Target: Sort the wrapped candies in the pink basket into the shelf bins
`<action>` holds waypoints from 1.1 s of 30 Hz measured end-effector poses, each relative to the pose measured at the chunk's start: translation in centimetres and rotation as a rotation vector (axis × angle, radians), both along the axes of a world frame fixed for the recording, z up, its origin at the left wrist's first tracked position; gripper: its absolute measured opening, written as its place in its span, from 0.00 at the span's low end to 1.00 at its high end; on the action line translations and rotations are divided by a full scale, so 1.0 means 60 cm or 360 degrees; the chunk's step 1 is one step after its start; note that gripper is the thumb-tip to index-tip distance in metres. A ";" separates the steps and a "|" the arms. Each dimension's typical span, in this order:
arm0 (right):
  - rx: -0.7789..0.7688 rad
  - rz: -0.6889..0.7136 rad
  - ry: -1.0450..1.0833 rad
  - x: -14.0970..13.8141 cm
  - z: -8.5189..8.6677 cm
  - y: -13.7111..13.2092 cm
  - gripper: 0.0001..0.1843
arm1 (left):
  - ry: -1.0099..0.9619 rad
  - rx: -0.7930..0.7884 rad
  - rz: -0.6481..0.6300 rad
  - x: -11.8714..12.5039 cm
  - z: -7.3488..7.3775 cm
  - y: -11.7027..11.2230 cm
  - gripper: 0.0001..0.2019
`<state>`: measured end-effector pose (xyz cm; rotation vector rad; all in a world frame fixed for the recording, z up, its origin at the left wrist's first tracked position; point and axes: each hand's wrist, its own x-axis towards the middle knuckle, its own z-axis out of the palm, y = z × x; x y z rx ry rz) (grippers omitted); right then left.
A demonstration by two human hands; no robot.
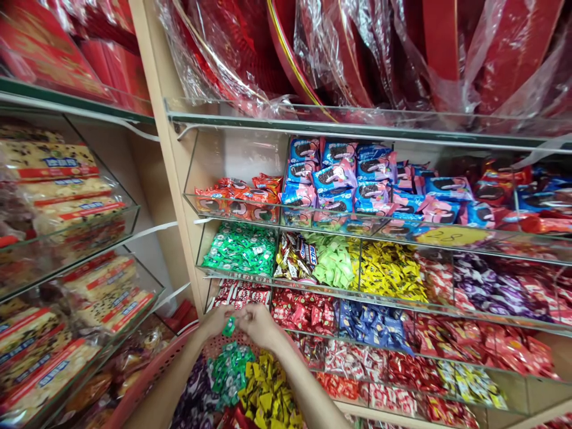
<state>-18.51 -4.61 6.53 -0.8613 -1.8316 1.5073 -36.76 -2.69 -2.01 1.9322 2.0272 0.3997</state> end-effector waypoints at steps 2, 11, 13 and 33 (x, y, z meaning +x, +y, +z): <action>0.0052 0.0051 -0.0170 0.002 -0.027 -0.004 0.06 | 0.0008 0.0036 0.0022 0.001 -0.001 -0.001 0.27; 0.0302 -0.0010 -0.0418 -0.002 -0.041 -0.007 0.07 | -0.0033 0.0040 0.0063 0.003 -0.001 -0.001 0.28; 0.0510 -0.0065 -0.0417 -0.003 -0.009 -0.002 0.08 | -0.0057 0.0014 0.0032 0.002 0.000 -0.001 0.26; 0.1509 -0.0680 -0.1104 -0.061 0.130 0.120 0.12 | -0.0011 0.0028 0.0091 0.001 0.000 -0.004 0.28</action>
